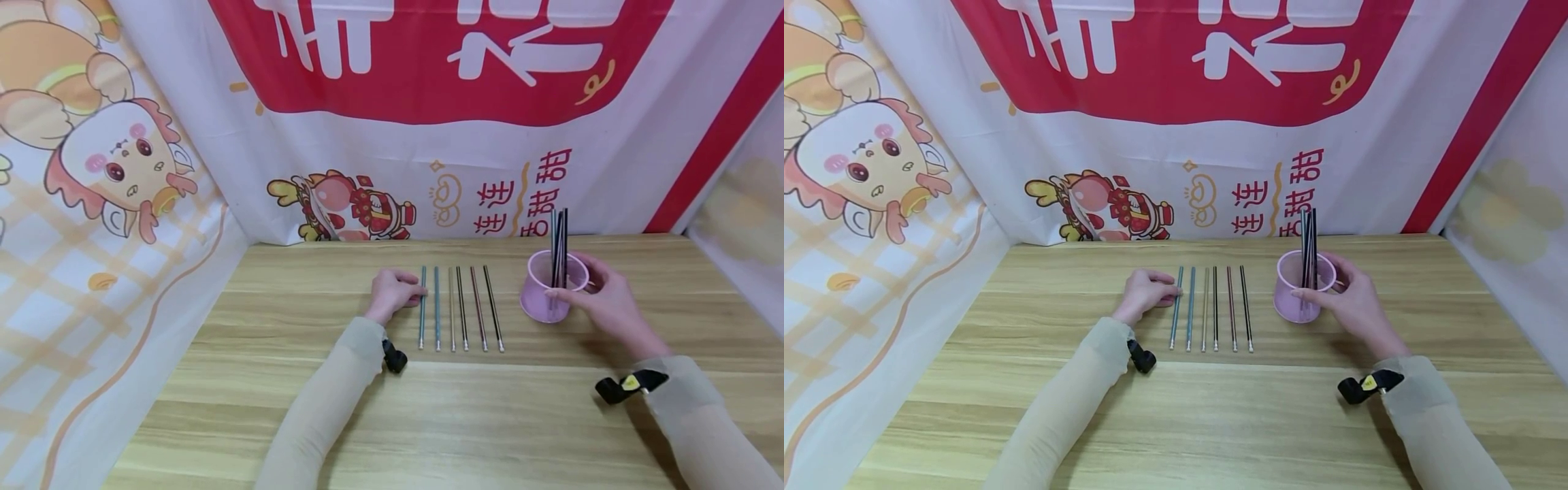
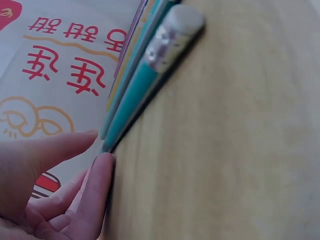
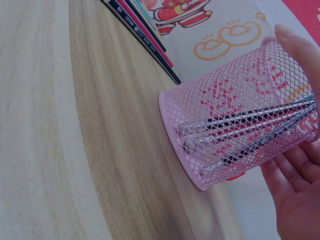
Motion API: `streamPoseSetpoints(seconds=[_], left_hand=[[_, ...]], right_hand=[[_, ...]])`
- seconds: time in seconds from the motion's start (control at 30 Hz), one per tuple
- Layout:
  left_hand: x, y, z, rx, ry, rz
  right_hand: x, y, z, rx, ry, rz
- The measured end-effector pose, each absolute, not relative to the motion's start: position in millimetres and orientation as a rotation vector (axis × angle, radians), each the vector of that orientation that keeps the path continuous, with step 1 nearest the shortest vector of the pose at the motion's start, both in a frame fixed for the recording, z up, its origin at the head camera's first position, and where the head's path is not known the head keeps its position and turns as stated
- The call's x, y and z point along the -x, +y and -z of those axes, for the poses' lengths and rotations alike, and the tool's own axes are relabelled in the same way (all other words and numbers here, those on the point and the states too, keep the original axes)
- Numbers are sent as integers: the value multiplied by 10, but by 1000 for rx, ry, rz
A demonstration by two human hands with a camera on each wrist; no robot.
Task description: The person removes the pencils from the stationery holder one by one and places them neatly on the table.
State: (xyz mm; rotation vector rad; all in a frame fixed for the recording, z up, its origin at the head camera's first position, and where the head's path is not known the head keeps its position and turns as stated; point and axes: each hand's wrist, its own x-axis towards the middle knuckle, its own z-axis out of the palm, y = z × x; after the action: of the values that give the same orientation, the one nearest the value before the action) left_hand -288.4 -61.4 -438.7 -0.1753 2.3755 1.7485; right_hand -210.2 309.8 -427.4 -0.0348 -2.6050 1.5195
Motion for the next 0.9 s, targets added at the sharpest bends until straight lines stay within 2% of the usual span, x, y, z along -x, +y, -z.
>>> streamPoseSetpoints(seconds=[0.33, 0.6, 0.9], left_hand=[[2856, -503, 4164, 49, 2345, -1834], [2753, -122, 3845, -96, 2438, -1798], [2805, 356, 3605, -224, 2477, -1854]], right_hand=[[2099, 3102, 4290, -2, -2589, -1504], [2104, 3108, 4287, 1, -2594, -1506], [2120, 3115, 4275, -17, -2593, -1503]])
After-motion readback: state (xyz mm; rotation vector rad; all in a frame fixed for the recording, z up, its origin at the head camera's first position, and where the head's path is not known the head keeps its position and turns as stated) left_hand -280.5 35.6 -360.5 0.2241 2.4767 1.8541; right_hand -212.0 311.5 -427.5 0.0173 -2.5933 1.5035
